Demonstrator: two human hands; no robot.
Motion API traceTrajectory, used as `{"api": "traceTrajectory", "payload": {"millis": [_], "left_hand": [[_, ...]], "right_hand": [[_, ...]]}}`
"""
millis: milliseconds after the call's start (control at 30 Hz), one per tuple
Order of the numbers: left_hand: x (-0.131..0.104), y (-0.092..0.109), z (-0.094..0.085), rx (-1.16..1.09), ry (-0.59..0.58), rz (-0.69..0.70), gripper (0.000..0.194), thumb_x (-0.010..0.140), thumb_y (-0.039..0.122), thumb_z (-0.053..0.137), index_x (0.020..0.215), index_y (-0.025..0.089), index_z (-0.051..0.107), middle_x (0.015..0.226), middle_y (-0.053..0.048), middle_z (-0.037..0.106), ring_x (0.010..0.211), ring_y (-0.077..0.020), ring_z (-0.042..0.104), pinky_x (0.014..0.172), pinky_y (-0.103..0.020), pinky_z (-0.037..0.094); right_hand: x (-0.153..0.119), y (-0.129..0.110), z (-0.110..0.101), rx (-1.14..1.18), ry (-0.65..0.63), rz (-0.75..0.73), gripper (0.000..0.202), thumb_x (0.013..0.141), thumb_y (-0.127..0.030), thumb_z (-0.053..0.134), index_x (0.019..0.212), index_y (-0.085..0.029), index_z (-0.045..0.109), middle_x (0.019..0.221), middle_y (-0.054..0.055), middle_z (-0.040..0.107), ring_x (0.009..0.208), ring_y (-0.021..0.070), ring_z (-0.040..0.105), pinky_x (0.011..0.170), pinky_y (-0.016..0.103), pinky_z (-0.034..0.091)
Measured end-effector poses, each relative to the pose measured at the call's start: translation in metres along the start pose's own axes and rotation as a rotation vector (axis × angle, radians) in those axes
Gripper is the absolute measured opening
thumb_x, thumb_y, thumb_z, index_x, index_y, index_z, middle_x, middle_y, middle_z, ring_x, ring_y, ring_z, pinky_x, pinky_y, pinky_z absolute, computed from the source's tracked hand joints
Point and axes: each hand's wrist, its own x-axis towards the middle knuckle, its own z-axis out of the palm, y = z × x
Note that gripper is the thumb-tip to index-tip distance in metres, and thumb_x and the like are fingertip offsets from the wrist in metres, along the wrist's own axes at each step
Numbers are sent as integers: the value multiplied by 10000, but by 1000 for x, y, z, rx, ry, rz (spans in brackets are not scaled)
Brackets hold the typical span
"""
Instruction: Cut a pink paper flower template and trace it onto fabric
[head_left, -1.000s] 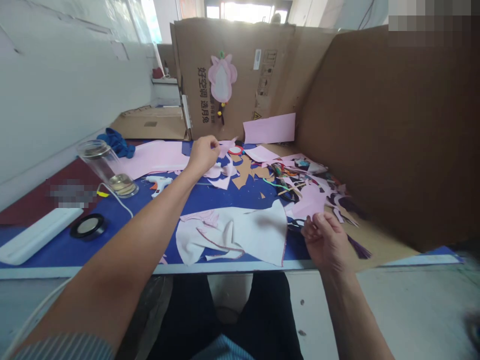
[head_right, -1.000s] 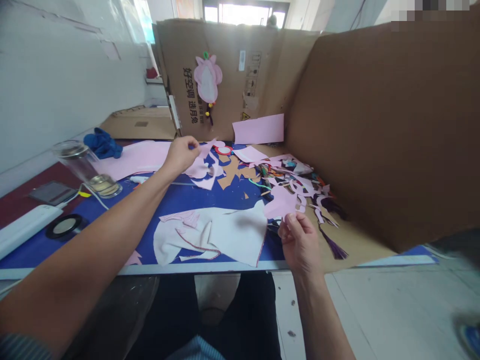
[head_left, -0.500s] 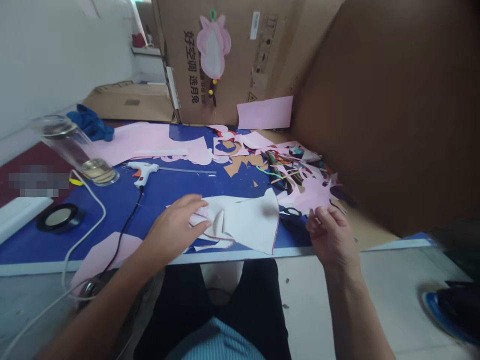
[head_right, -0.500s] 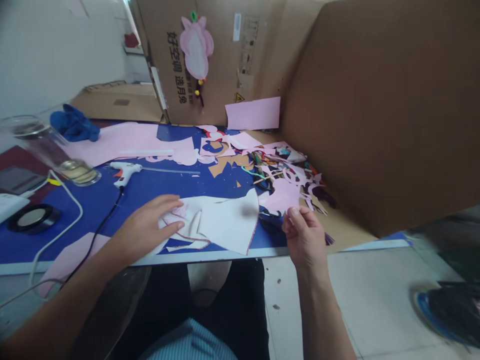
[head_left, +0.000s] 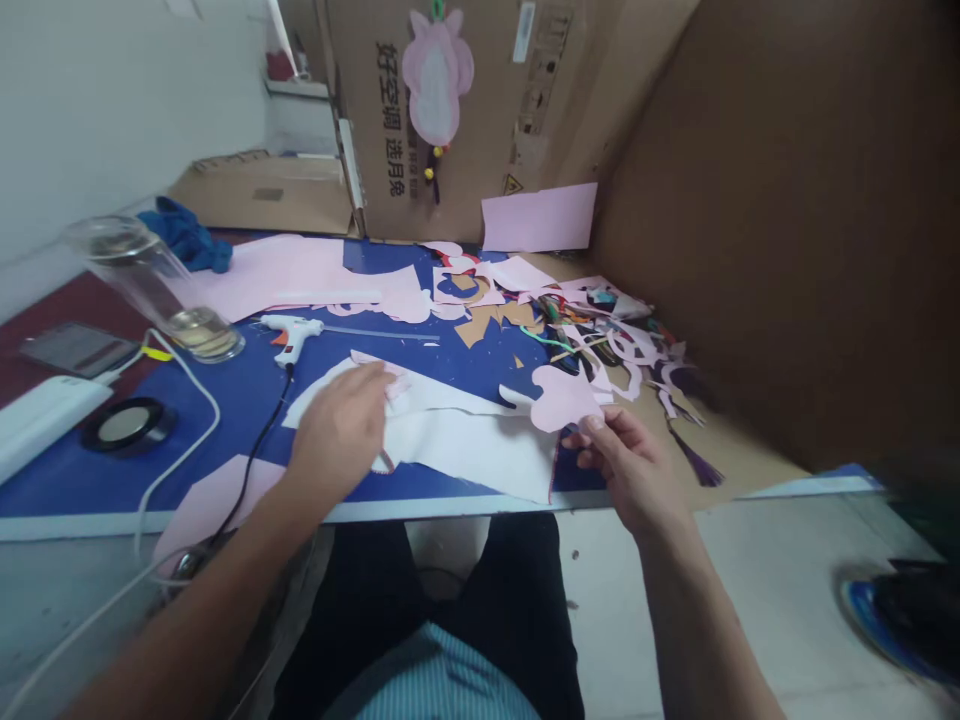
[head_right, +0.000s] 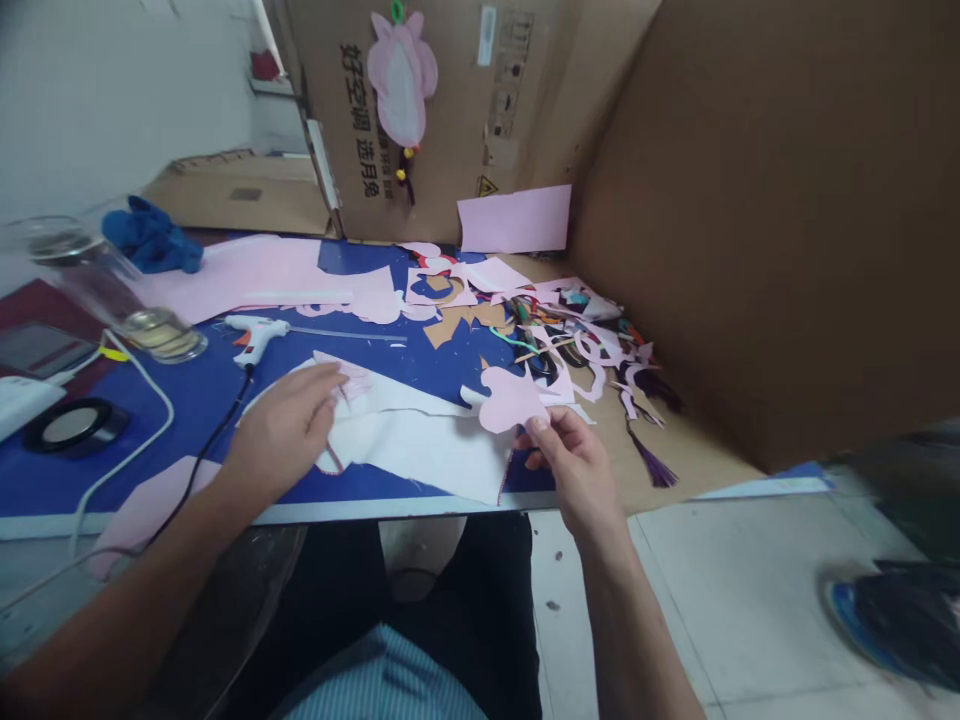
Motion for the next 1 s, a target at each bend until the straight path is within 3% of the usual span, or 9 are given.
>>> {"api": "traceTrajectory", "payload": {"millis": [100,200,333,467,533,700,800,867,1000], "left_hand": [[-13,33,13,-170,-12,179,342,1094,208,482,1276,189,771,1344,-104,800,1262,-274,749,1091,-435,608],[-18,53,26,-158,-71,234,298,1081,170,499,1195,189,774,1238,-106,814,1163,-286,767,966,-433,637],[-10,45,33,-21,-123,232,271,1048,166,554,1215,160,767,1375,-169,756,1257,-365,719,1005,-528,609],[0,31,25,103,-135,239,242,1057,209,576,1179,168,780,1405,-166,747,1338,-386,674,1080,-568,557],[5,30,19,212,-160,238,248,1058,179,548,1103,173,792,1342,-165,773,1321,-401,676,1048,-593,550],[19,38,18,339,-261,131,340,1001,45,462,1016,118,793,1004,-192,774,1011,-422,727,825,-599,568],[31,38,28,279,-258,133,330,948,9,475,1015,103,784,1261,-243,744,1156,-431,711,921,-595,587],[38,33,36,228,-259,147,336,894,-18,496,1040,102,774,1454,-250,675,1347,-412,647,1085,-558,564],[44,21,49,128,-269,134,528,827,-69,470,1252,108,730,1566,-191,643,1496,-297,575,1239,-435,494]], "right_hand": [[0,-4,-2,17,18,23,430,761,-585,993,914,-249,773,847,18,742,751,160,672,586,230,510],[-2,-8,-2,55,37,40,464,714,-596,1016,911,-259,765,855,9,732,790,176,715,601,240,538],[3,-13,3,119,-46,102,473,707,-581,1023,909,-264,736,849,1,720,857,205,766,641,256,574],[25,-20,12,119,-95,97,470,720,-556,1017,855,-254,683,823,-9,704,909,208,780,699,261,596],[42,-26,20,114,-135,96,469,710,-536,1021,850,-254,674,812,-17,697,918,208,785,717,264,604],[76,-38,47,153,-260,173,435,725,-443,1009,871,-260,643,917,1,772,929,226,806,727,312,635],[85,-39,60,150,-310,195,386,761,-406,988,884,-258,653,950,22,795,943,226,806,753,325,649],[88,-38,65,172,-303,187,371,761,-388,979,874,-259,650,954,28,798,965,232,802,793,342,656],[90,-33,72,187,-268,184,394,731,-396,974,874,-264,631,972,27,798,1036,246,783,861,371,644]]}}
